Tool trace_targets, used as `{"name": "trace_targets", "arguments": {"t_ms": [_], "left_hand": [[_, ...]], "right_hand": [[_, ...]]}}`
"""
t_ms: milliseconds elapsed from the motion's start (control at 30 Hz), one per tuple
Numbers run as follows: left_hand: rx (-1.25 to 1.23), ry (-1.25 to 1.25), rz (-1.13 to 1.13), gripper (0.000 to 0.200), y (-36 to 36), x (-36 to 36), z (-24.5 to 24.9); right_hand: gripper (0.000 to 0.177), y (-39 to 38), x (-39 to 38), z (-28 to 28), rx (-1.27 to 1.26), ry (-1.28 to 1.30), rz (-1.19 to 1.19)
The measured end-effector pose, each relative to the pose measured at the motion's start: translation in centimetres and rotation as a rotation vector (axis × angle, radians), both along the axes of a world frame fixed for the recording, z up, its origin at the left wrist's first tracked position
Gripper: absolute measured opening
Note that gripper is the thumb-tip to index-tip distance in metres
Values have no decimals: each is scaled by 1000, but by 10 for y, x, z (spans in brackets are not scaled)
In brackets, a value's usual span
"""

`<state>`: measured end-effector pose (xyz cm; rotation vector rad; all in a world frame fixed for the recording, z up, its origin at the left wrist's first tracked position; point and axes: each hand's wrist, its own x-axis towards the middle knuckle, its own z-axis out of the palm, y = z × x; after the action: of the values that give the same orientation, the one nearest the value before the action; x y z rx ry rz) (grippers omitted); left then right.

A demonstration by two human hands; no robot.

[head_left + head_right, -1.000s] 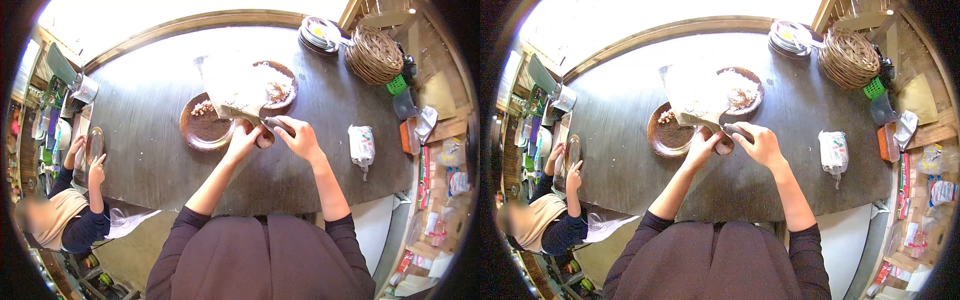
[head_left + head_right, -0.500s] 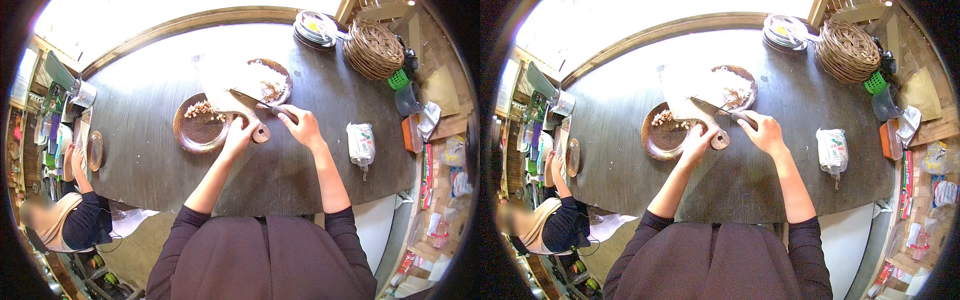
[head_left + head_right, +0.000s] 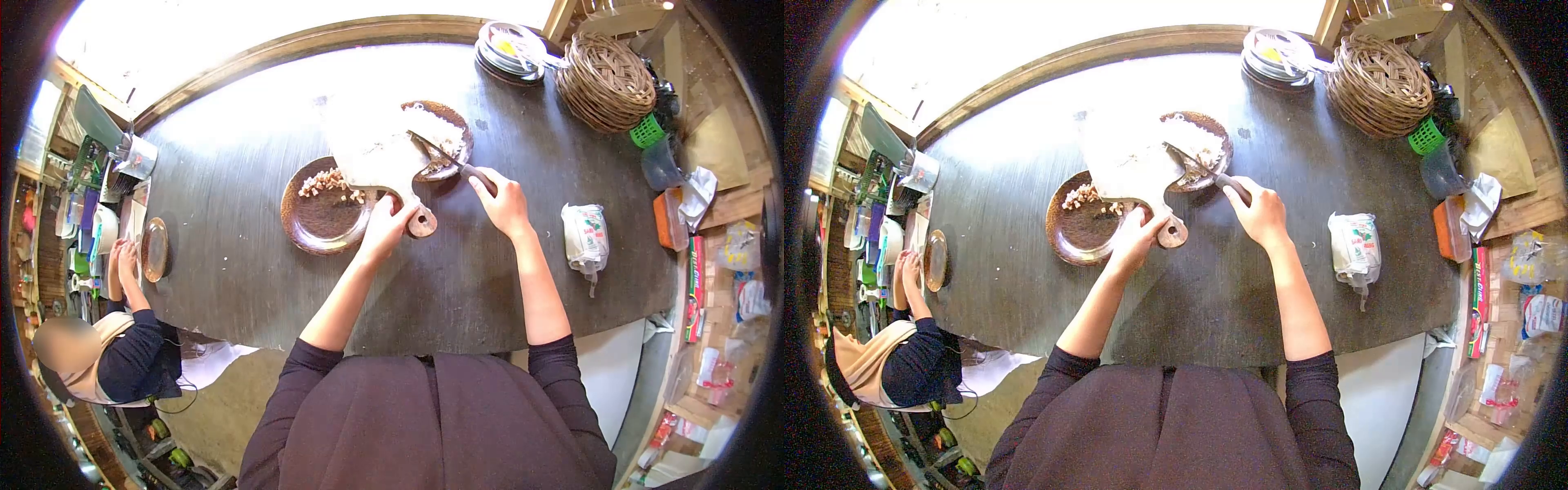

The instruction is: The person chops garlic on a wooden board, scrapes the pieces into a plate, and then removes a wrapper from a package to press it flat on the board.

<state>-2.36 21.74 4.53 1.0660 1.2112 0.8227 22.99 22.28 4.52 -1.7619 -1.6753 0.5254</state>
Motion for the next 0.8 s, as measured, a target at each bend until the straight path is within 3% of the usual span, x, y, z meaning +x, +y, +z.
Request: {"name": "trace_targets", "arguments": {"t_ms": [333, 500, 800], "left_hand": [[-6, -16, 13, 38, -2, -4, 5], [88, -62, 39, 42, -3, -5, -10], [22, -101, 1, 37, -7, -7, -5]], "right_hand": [[31, -15, -14, 25, -26, -36, -70], [33, -26, -26, 36, 18, -23, -88], [31, -39, -39, 48, 150, 81, -32]]}}
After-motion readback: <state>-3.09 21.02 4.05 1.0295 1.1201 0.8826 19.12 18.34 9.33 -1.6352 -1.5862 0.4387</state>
